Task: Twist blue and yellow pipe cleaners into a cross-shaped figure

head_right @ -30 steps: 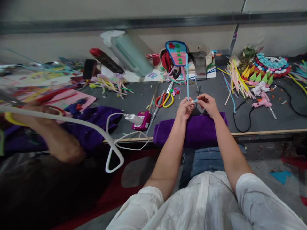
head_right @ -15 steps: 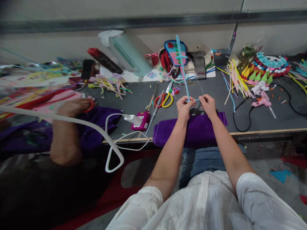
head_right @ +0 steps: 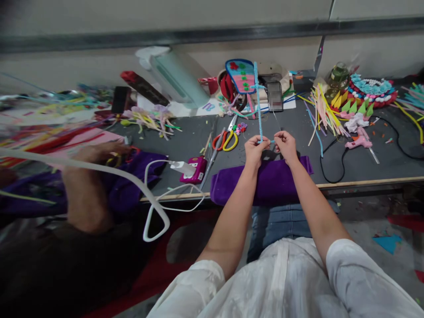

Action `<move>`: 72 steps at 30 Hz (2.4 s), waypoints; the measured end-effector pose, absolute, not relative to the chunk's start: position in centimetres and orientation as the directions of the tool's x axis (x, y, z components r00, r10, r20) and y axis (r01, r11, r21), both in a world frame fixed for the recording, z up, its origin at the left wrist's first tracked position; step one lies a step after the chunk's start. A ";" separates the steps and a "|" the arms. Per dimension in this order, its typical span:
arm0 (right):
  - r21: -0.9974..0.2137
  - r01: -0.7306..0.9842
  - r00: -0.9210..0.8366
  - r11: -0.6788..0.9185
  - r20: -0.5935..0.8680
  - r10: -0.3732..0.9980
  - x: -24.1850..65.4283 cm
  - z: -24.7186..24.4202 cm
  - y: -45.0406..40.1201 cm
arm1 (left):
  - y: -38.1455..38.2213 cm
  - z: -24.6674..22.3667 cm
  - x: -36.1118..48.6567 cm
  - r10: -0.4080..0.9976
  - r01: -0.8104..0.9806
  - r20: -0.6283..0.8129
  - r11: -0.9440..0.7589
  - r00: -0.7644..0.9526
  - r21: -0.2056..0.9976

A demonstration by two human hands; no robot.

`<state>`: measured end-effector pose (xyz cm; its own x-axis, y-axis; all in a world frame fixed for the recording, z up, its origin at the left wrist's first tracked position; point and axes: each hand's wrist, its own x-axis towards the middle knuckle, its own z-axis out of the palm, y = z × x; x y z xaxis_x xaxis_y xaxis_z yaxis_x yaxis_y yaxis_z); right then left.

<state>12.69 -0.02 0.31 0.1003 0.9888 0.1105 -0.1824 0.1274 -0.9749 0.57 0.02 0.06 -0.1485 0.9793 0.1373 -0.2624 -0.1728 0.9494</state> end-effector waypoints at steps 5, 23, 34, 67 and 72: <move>-0.973 -0.136 0.039 0.189 0.185 0.982 12.8 0.1 0.1 | 0.6 -0.5 0.0 0.991 -0.343 0.046 -0.088 -0.129 0.935; -0.976 -0.198 0.022 0.095 0.092 0.995 12.4 1.1 0.0 | 0.3 0.6 -0.1 0.988 -0.419 -0.044 -0.021 -0.146 0.908; -0.952 -0.301 0.051 -0.062 -0.081 0.995 11.5 2.4 -2.1 | -2.7 2.3 0.5 0.954 -0.605 -0.289 0.184 -0.079 0.775; -0.984 -0.174 0.072 0.048 0.036 0.997 12.7 -1.8 2.9 | 2.1 -0.4 0.3 0.996 -0.372 -0.086 0.075 -0.013 0.925; -0.987 -0.139 0.068 0.080 0.071 0.995 13.3 -1.9 3.4 | 2.4 -0.9 0.6 0.996 -0.373 -0.085 0.078 -0.002 0.925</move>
